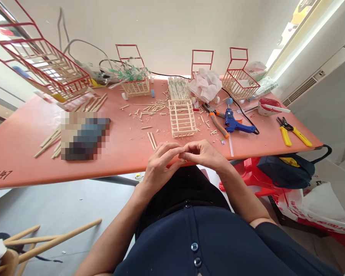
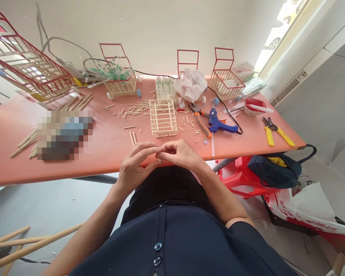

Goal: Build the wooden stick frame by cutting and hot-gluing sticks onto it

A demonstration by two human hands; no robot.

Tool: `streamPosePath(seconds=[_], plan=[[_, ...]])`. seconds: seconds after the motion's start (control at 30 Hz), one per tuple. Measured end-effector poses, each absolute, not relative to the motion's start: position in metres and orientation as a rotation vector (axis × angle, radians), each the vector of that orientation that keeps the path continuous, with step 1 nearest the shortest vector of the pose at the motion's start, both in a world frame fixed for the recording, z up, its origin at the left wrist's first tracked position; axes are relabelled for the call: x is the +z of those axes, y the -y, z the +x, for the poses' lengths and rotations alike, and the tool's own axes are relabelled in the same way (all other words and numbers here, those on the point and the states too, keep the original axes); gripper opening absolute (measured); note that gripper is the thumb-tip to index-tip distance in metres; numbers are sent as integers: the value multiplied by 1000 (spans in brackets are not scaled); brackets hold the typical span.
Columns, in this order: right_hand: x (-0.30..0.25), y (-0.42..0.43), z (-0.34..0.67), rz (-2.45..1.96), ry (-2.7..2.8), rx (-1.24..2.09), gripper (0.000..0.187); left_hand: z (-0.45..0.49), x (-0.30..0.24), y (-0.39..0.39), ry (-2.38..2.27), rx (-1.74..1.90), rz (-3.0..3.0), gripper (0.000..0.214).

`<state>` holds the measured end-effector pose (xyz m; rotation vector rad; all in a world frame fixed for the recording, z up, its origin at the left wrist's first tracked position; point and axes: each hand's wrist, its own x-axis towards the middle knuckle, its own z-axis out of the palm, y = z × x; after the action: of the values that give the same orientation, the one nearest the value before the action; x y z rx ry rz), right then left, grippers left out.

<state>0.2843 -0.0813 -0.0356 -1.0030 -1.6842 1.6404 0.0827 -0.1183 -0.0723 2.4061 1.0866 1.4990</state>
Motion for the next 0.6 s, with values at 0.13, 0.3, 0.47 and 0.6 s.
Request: streamPosePath(seconds=[0.13, 0.3, 0.47, 0.6], plan=[[-37, 82, 286, -1000, 1676, 1614, 57, 85, -71, 117, -1107, 1553, 2363, 27], [-41, 83, 286, -1001, 1669, 1523, 56, 89, -70, 115, -1111, 1593, 2349, 27], [-47, 84, 285, -1047, 1662, 1470, 54, 90, -71, 116, -1143, 1580, 2357, 22], [-47, 87, 283, -1058, 1631, 1468, 52, 91, -73, 117, -1159, 1575, 2335, 22]])
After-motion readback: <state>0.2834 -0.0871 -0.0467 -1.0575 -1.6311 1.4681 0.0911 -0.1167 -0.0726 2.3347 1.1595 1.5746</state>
